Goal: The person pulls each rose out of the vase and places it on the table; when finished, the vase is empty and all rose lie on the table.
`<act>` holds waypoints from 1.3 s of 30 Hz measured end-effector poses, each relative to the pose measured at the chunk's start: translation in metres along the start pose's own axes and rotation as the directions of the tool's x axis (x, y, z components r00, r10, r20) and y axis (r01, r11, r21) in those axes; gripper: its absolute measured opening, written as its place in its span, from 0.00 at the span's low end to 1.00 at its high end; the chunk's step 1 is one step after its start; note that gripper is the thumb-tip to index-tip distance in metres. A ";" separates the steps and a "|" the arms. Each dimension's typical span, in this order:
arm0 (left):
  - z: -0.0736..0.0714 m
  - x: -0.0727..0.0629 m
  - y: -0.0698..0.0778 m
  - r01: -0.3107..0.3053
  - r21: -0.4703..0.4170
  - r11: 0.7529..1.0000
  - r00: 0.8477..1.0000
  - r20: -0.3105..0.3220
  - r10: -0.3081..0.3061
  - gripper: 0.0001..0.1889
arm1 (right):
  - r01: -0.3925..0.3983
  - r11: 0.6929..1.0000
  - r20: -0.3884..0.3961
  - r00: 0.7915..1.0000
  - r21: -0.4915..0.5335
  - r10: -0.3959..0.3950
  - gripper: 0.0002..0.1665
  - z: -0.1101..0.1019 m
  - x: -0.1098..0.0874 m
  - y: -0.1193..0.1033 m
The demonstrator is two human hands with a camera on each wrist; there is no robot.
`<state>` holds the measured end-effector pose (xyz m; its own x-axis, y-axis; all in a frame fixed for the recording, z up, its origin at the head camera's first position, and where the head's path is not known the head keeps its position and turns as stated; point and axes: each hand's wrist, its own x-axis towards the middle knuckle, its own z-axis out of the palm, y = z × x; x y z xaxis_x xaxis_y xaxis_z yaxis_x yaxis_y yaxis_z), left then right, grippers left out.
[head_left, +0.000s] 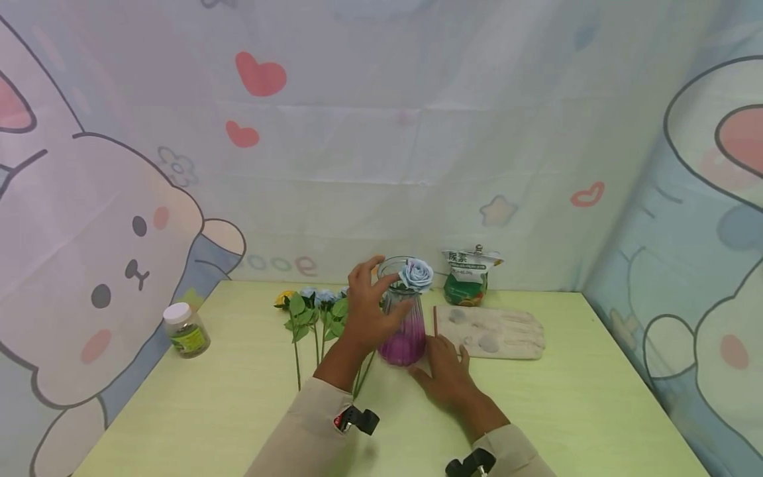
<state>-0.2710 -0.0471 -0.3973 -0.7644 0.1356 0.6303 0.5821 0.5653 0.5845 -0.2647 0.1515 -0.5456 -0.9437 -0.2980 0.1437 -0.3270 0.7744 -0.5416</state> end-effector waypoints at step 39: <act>-0.025 0.018 0.016 0.082 -0.179 0.980 0.973 -0.198 -0.118 0.15 | 0.018 1.000 -0.023 1.000 0.001 -0.018 0.46 -0.001 -0.002 -0.004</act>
<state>-0.2684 -0.0555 -0.3636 -0.7574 -0.0958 0.6459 0.5575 0.4200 0.7161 -0.2619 0.1499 -0.5427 -0.9384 -0.2994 0.1723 -0.3442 0.7681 -0.5400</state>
